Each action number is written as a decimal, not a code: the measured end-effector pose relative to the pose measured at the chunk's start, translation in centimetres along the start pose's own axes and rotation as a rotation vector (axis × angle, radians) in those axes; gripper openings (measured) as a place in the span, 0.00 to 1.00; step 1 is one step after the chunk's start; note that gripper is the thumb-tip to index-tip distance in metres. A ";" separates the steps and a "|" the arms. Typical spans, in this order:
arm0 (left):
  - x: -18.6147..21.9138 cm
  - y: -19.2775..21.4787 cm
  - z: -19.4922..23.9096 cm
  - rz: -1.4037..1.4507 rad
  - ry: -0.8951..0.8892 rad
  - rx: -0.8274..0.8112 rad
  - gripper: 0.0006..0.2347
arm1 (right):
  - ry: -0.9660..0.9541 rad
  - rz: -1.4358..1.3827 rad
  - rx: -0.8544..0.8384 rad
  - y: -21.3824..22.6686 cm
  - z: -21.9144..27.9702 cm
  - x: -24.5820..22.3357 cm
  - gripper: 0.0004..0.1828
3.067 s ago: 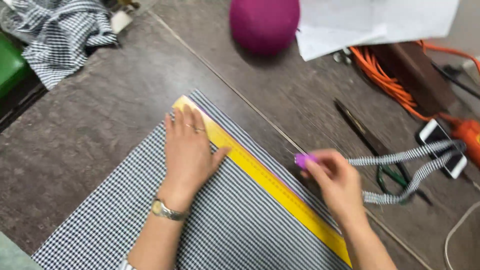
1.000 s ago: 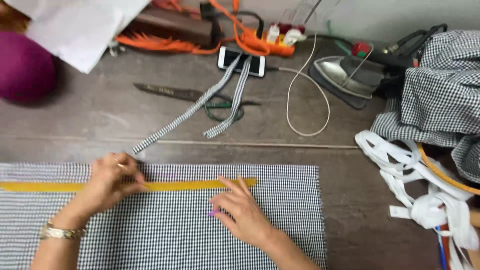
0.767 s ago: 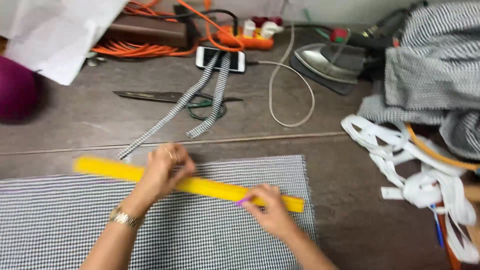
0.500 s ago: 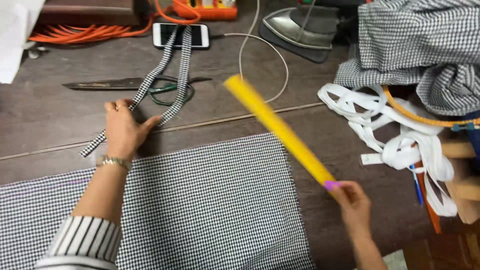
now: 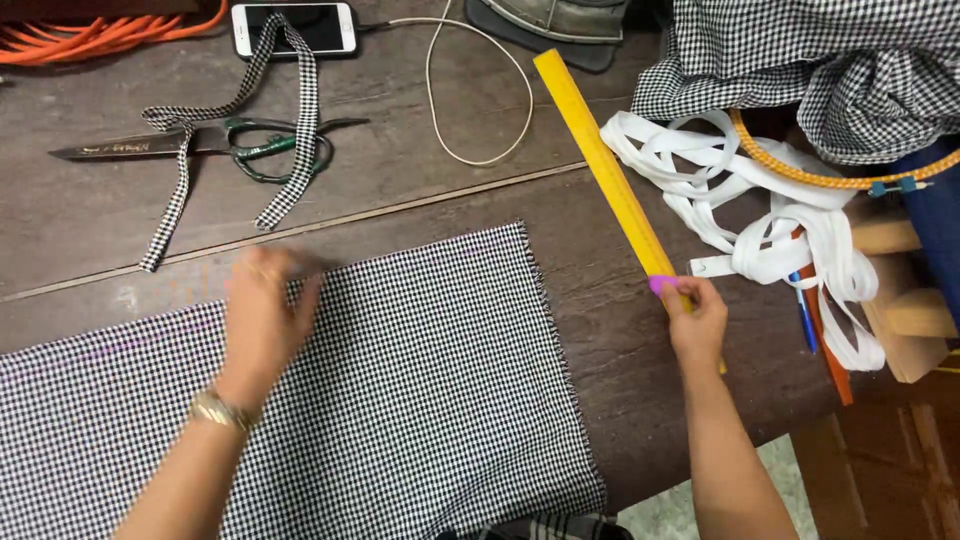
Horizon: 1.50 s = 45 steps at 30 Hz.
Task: Measuring, marking, and cutting checkered fabric using a ruler, tailor's chalk, and scissors on a workbench.
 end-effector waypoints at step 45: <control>5.7 -4.6 9.5 0.054 0.295 -0.121 0.10 | -0.343 0.046 -0.219 -2.8 -2.1 0.1 0.13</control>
Point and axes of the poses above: each hand's wrist, its own z-axis away from the middle knuckle, its own y-axis out of the back of the hand, x = y × z, the point moved 10 cm from there along -z, towards the middle knuckle, and after that the axes turned 9 degrees about -y, right-handed, at the moved point
